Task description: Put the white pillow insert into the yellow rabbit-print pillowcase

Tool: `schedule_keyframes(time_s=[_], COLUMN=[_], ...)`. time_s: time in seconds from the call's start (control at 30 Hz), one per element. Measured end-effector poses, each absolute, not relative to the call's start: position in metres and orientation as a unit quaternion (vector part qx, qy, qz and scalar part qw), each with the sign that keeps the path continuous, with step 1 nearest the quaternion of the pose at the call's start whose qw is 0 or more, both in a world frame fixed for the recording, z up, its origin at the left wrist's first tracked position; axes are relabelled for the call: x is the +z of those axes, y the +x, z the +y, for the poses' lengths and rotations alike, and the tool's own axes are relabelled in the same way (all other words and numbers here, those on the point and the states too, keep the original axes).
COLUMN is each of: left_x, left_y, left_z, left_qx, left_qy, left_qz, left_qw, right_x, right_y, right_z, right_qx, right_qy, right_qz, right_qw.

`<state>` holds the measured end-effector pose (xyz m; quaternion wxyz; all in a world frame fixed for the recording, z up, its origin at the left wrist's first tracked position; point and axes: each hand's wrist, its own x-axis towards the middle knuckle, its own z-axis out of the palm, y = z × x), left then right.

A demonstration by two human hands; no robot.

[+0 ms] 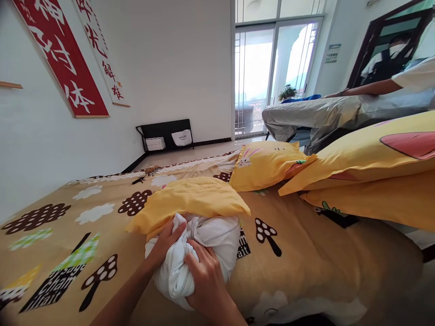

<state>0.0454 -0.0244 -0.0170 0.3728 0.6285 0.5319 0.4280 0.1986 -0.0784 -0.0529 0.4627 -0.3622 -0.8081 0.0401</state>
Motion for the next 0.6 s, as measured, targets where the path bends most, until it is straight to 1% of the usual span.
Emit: schedule_keyframes(time_s=[0.07, 0.17, 0.23, 0.27, 0.33, 0.4, 0.5, 0.6], left_x=[-0.022, -0.030, -0.034, -0.034, -0.035, -0.035, -0.033, -0.027], left_y=[0.033, 0.014, 0.003, 0.000, -0.005, -0.006, -0.008, -0.012], left_z=[-0.030, -0.034, -0.031, -0.028, -0.019, -0.007, 0.008, 0.015], left_qx=[0.464, 0.535, 0.496, 0.446, 0.335, 0.275, 0.276, 0.323], left_qy=[0.669, 0.700, 0.716, 0.730, 0.752, 0.746, 0.734, 0.735], left_qz=[0.515, 0.473, 0.475, 0.492, 0.534, 0.568, 0.566, 0.509], left_qw=[0.269, 0.016, -0.122, -0.161, -0.193, -0.212, -0.256, -0.310], right_x=[-0.057, -0.060, -0.060, -0.059, -0.057, -0.055, -0.055, -0.053], right_y=[0.200, 0.206, 0.209, 0.211, 0.212, 0.212, 0.212, 0.210], right_z=[-0.079, -0.075, -0.072, -0.070, -0.068, -0.067, -0.066, -0.063], right_qx=[0.048, 0.076, 0.110, 0.128, 0.154, 0.165, 0.167, 0.165], right_qy=[-0.362, -0.367, -0.377, -0.383, -0.391, -0.398, -0.401, -0.409], right_qz=[-0.806, -0.792, -0.782, -0.778, -0.776, -0.776, -0.775, -0.776], right_qw=[0.465, 0.483, 0.485, 0.482, 0.470, 0.460, 0.459, 0.451])
